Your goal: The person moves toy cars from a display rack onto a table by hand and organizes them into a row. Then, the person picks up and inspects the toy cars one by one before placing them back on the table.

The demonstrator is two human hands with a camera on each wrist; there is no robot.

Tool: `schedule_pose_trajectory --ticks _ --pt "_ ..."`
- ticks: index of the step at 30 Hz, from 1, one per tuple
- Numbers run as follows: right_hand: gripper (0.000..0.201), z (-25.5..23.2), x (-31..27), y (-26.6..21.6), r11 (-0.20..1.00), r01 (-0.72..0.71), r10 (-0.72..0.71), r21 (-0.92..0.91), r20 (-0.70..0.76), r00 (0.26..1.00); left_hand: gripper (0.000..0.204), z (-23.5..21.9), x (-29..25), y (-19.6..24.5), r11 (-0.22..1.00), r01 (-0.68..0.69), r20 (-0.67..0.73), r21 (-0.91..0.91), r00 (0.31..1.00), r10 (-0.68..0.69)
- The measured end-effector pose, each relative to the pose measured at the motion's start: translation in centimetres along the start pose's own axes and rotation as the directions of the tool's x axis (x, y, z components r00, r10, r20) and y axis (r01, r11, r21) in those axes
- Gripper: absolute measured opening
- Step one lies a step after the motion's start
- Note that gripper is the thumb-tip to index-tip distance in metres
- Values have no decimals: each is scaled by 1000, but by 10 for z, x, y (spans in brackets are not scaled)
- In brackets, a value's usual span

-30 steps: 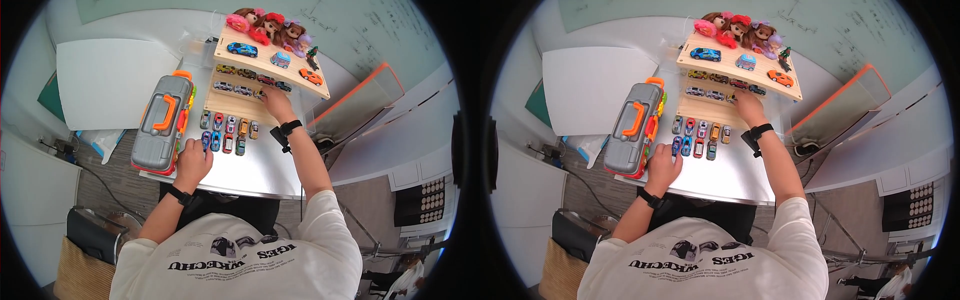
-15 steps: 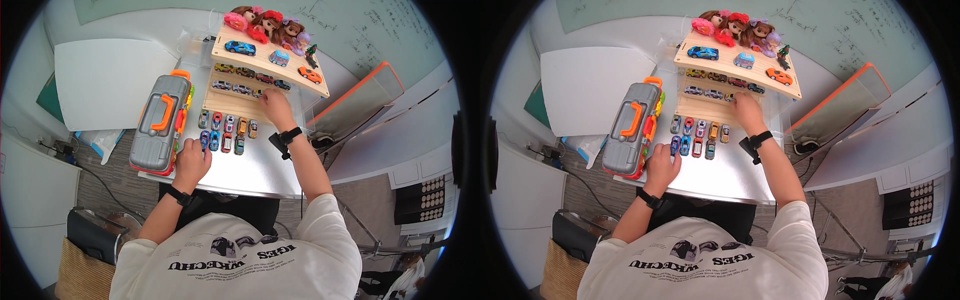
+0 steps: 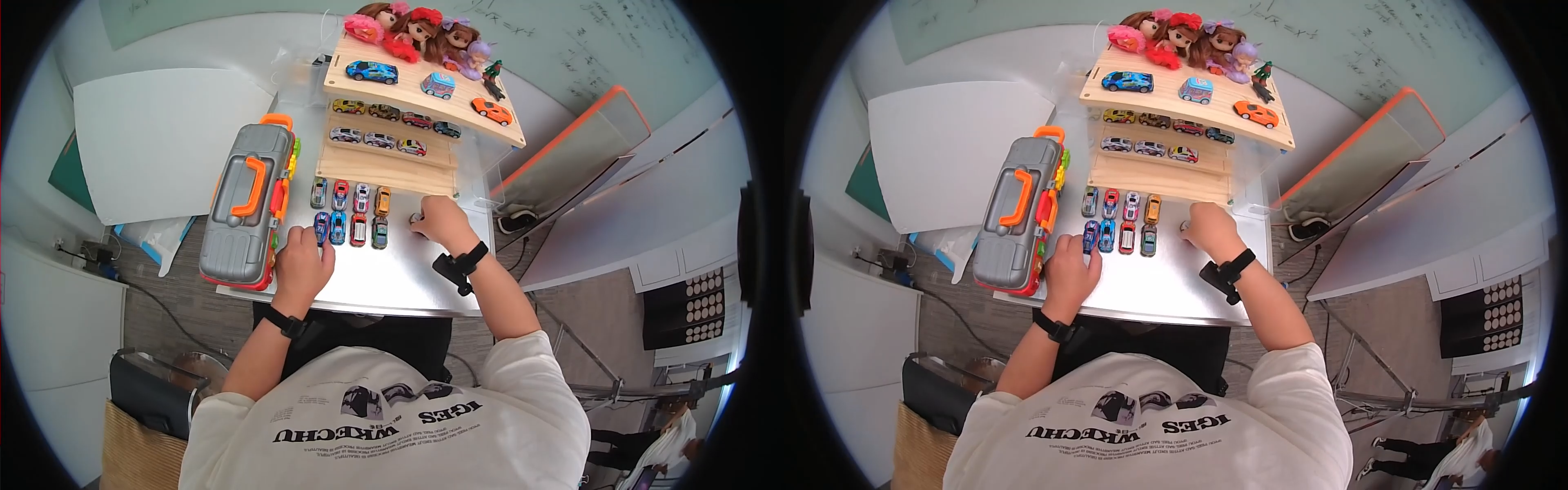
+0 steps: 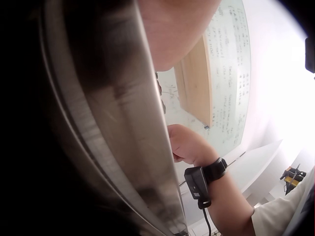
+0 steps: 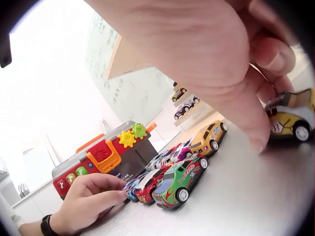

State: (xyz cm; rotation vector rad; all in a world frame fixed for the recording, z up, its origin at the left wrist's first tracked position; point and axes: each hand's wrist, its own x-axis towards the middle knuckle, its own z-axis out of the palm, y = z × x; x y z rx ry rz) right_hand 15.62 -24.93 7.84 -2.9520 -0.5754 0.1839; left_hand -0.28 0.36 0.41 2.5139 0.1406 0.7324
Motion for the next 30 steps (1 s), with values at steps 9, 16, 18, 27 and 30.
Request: schedule_pose_trajectory --ticks 9,16,18,27,30 --pt "20 -37 65 33 997 37 -63 -68 -437 897 21 -1 0 0 1000 -2 -14 -5 1000 2" --pt "25 -34 101 41 984 10 -65 -176 -311 948 21 -1 0 0 1000 0 -33 -19 999 0" --pt "24 -33 107 46 985 12 -60 -170 -282 958 21 -1 -1 0 1000 -7 -37 -22 999 6" --pt "29 -28 112 51 986 -27 -12 -165 -234 972 21 -1 0 1 1000 -13 -33 -9 999 13" --pt "28 -25 109 49 984 -55 6 -169 -277 961 21 -1 0 0 1000 -8 -14 -1 1000 8"
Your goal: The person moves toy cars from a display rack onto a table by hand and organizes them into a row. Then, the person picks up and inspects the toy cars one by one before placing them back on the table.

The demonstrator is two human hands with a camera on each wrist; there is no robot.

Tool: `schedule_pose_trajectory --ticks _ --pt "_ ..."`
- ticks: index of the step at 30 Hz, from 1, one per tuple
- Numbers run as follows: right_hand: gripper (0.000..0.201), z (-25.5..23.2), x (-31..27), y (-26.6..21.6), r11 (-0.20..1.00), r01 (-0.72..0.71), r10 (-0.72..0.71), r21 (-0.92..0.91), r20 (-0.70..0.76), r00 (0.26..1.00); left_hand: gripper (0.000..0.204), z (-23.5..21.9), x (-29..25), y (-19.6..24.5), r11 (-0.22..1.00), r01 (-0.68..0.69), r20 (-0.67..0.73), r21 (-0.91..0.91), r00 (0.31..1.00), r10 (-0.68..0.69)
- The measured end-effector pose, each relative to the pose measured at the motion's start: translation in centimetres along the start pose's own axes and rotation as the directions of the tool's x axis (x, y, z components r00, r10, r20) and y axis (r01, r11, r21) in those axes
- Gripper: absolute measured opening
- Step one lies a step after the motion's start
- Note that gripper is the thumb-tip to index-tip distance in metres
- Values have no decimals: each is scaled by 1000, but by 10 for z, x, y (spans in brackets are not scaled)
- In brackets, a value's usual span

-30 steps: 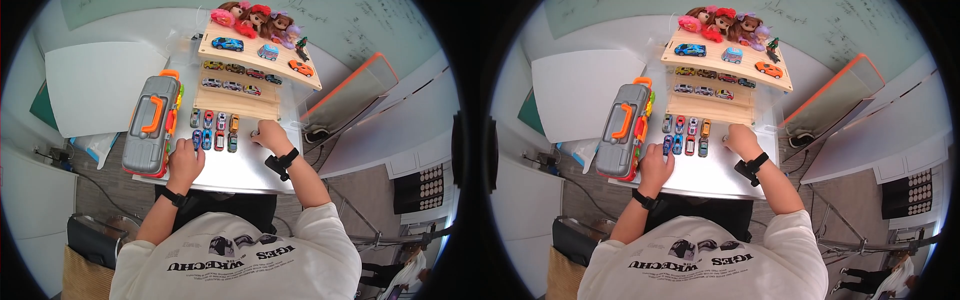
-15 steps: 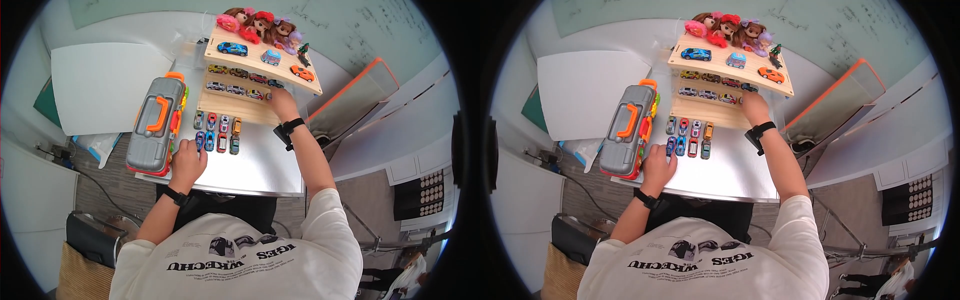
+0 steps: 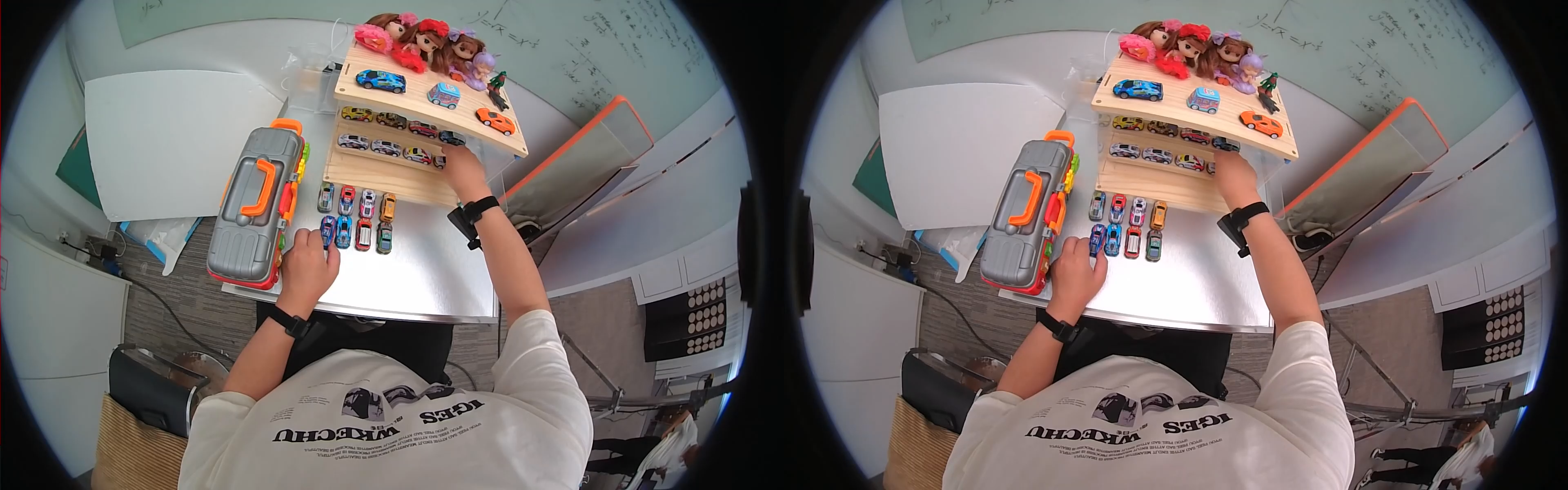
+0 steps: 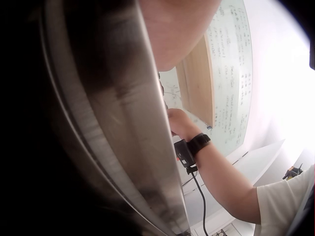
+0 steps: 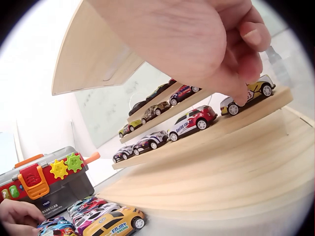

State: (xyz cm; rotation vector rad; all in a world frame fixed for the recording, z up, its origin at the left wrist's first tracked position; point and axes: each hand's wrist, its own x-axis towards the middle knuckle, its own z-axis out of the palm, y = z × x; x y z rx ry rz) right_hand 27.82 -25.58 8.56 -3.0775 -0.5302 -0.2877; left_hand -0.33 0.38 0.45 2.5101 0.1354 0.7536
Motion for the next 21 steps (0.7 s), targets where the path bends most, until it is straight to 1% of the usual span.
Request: schedule_pose_trajectory --ticks 2,3,5,6,7,8,9,11,12,14,15,17,18,20,21 --pt "25 -8 -11 -10 1000 4 -3 17 -91 996 21 1 0 -1 1000 -2 -3 3 1000 2" --pt "25 -9 -17 -14 1000 4 -2 18 -90 996 21 1 0 0 1000 -2 -2 3 1000 2" --pt "22 -10 -32 -24 972 143 -124 189 -109 986 21 1 0 0 1000 0 -1 14 1000 0" --pt "22 -12 -41 -31 972 141 -122 189 -107 987 21 0 0 0 1000 -1 2 13 1000 1" --pt "27 -15 -52 -40 947 142 -158 287 33 987 21 0 0 1 1000 -2 -6 13 1000 3" --pt "34 -16 -61 -49 915 127 -204 382 168 965 21 1 0 1 1000 -4 -14 13 1000 4" --pt "34 -14 -67 -57 916 124 -202 382 169 965 21 1 0 1 1000 -5 -11 12 1000 5" --pt "42 -9 -77 -74 909 -16 -118 417 293 949 21 0 0 1 1000 -4 -13 5 1000 4" --pt "42 -10 -82 -81 908 -17 -117 418 293 949 21 0 0 1 1000 -5 -12 5 1000 5" --pt "44 -15 -89 -92 897 -83 -79 435 341 937 21 -1 0 2 1000 0 -8 -7 1000 0" --pt "44 -9 -88 -90 896 -83 -79 436 341 937 21 -1 0 2 1000 -1 -8 -7 1000 1" --pt "46 2 -85 -89 913 7 -123 407 259 958 21 0 0 0 1000 -10 -18 -12 1000 10" --pt "46 5 -84 -87 914 10 -125 407 257 958 21 0 0 0 1000 -9 -20 -12 1000 9" --pt "40 1 -84 -88 922 -48 -44 384 226 973 21 0 0 0 1000 2 -10 -20 1000 -2" --pt "40 -2 -87 -90 923 -47 -45 383 226 973 21 0 0 0 1000 4 -10 -20 1000 -4"
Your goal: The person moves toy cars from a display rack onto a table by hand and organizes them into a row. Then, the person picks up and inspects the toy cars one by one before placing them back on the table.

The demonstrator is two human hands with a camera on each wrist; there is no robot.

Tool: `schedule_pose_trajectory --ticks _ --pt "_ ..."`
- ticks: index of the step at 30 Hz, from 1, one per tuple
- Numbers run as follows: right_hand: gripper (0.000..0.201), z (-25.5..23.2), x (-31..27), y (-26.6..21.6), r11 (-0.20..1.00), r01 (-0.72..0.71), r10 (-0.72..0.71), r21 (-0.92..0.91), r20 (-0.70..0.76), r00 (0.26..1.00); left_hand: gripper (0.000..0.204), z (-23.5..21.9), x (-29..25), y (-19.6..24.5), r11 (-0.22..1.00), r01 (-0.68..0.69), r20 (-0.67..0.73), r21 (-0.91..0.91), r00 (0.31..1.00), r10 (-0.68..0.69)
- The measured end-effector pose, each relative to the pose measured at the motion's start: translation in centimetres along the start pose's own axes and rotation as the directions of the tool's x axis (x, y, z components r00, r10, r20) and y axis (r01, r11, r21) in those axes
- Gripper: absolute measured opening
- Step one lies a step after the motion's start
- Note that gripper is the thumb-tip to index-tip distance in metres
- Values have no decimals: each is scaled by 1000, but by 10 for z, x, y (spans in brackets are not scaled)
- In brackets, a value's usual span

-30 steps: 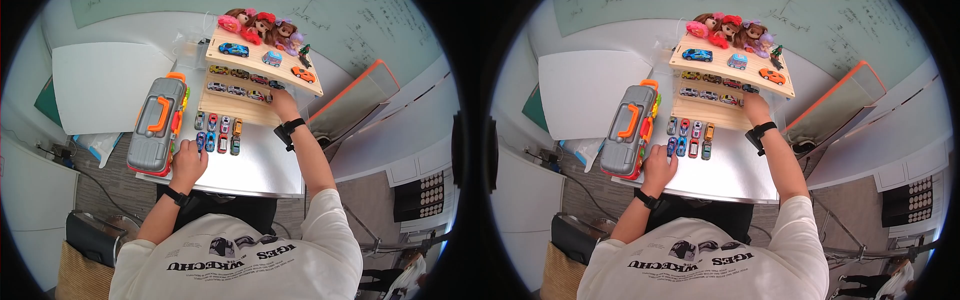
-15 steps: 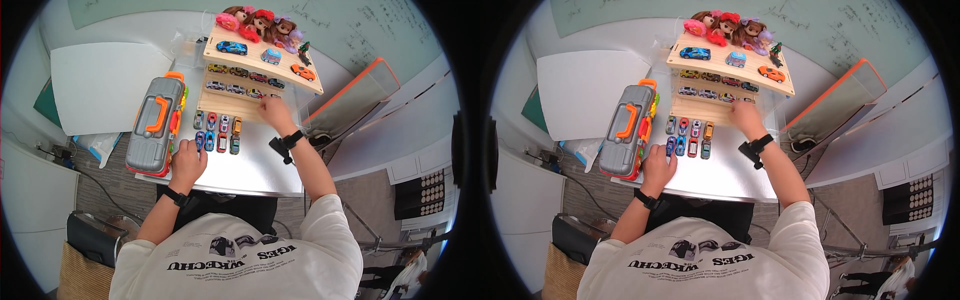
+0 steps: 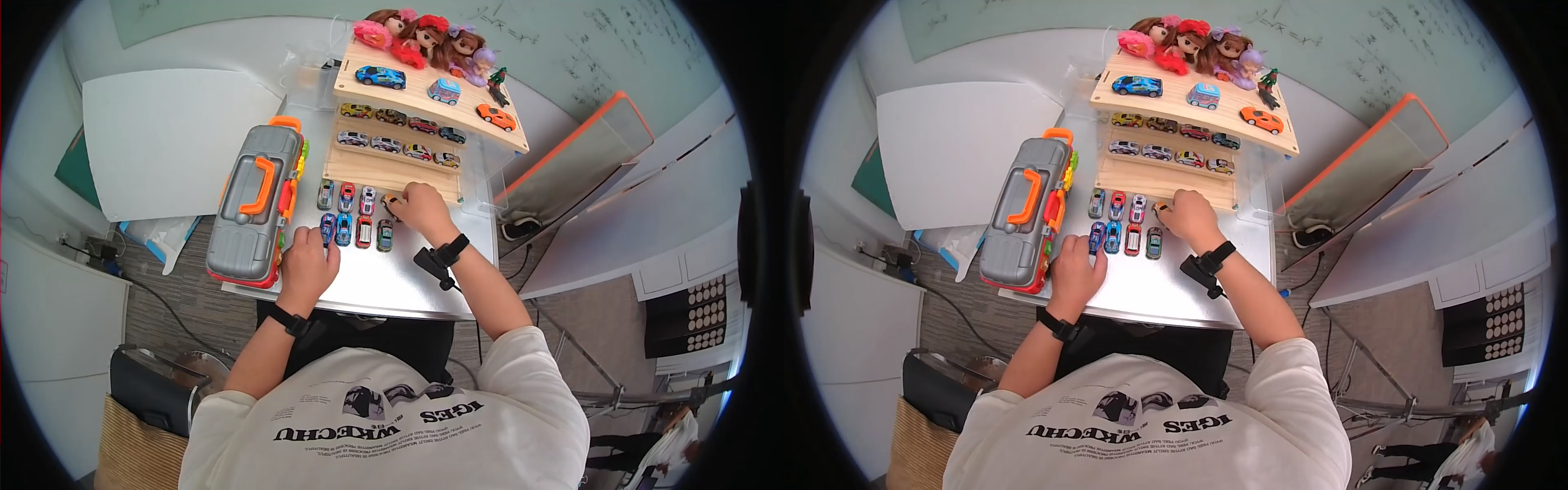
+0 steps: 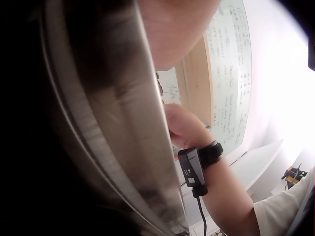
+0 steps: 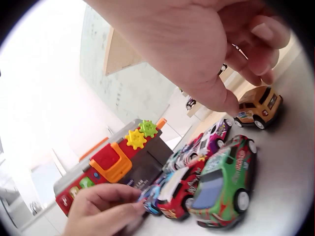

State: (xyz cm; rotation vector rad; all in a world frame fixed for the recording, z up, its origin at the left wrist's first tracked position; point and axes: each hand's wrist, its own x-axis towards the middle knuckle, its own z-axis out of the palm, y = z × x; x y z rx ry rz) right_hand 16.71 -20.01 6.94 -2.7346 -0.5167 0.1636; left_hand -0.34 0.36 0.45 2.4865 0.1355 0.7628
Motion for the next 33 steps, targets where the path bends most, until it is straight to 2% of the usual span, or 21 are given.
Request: schedule_pose_trajectory --ticks 2,5,9,11,16,19,22,33 --pt "31 -3 -9 -7 994 22 -27 -107 -52 998 23 -1 -1 0 998 63 51 -31 997 -61" --pt "27 5 0 3 985 63 -64 -162 0 998 22 -2 0 2 997 74 54 -29 996 -72" --pt "24 -7 16 -6 989 114 -123 -96 -98 988 22 -1 0 1 997 72 44 -32 997 -71" --pt "20 -4 32 -17 971 217 -231 -100 -159 960 22 -2 0 2 996 78 51 -33 996 -76" --pt "22 12 65 -51 941 273 -297 -198 -103 949 23 0 -1 0 997 70 47 -22 996 -69" --pt "21 20 77 -70 947 263 -276 -185 -46 960 24 0 -1 -1 998 59 49 -13 997 -58" --pt "20 26 81 -81 939 276 -294 -203 -59 954 24 -1 0 0 998 61 55 -7 997 -60" --pt "22 20 71 -81 940 279 -296 -195 -67 953 24 0 -1 0 999 45 35 -3 998 -44"
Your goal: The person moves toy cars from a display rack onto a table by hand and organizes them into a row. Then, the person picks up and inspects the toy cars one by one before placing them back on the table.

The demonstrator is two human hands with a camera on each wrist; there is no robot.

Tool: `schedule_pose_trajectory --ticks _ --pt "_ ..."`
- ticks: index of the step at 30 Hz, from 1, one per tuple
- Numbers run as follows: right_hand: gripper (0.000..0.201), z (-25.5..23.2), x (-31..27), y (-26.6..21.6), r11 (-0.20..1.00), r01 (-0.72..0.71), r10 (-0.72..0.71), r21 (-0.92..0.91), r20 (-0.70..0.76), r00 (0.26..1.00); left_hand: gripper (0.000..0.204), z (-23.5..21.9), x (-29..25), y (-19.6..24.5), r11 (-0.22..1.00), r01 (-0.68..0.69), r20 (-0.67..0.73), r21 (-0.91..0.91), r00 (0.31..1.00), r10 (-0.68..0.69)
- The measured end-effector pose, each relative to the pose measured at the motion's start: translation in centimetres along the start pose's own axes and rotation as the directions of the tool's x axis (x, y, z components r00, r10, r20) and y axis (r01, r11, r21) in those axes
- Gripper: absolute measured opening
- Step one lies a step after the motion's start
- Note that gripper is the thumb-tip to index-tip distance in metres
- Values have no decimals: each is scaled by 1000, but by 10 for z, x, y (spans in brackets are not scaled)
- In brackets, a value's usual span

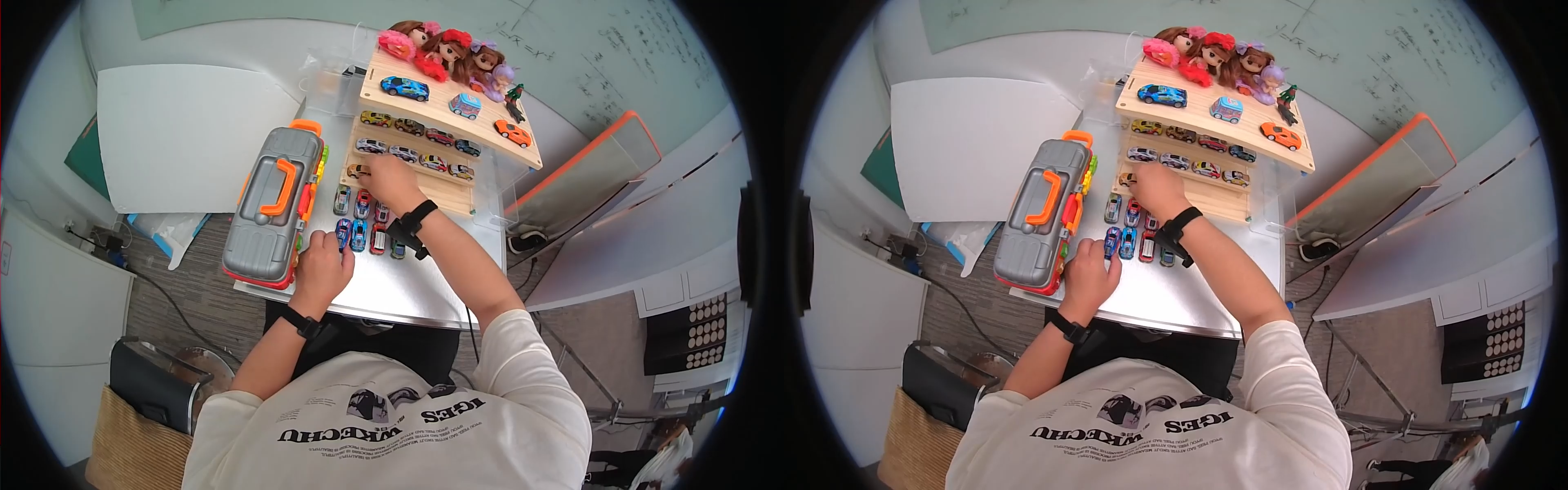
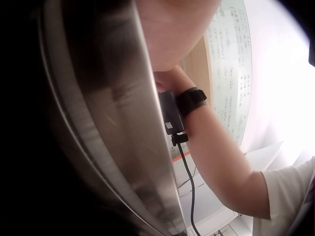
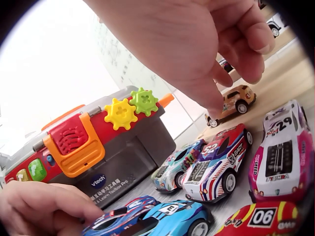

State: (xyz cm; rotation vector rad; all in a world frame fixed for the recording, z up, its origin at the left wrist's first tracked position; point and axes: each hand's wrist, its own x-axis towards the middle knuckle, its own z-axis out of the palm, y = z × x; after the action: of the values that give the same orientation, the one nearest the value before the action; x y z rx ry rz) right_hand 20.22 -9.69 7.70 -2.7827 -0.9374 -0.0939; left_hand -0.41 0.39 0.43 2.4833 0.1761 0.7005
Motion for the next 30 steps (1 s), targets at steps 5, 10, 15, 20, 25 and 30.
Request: schedule_pose_trajectory --ticks 5,10,15,20,25,30 --pt "32 -38 -31 -8 983 -184 185 -20 113 976 23 1 0 -1 1000 -14 -11 2 1000 14" --pt "43 -25 -53 22 975 -223 202 12 376 904 25 1 -1 0 999 31 25 -10 999 -30" --pt "42 -33 -66 15 952 -302 273 52 299 914 24 1 -1 -1 1000 18 6 -13 1000 -18" --pt "35 -11 -65 22 973 -222 203 61 223 953 23 1 0 -1 1000 21 9 -22 1000 -21" --pt "25 -17 -57 35 972 -199 184 123 124 975 22 2 -1 -1 999 23 7 -26 1000 -23" --pt "23 -12 -53 62 990 -106 116 91 -116 986 24 -1 0 0 1000 -4 15 -15 1000 5"
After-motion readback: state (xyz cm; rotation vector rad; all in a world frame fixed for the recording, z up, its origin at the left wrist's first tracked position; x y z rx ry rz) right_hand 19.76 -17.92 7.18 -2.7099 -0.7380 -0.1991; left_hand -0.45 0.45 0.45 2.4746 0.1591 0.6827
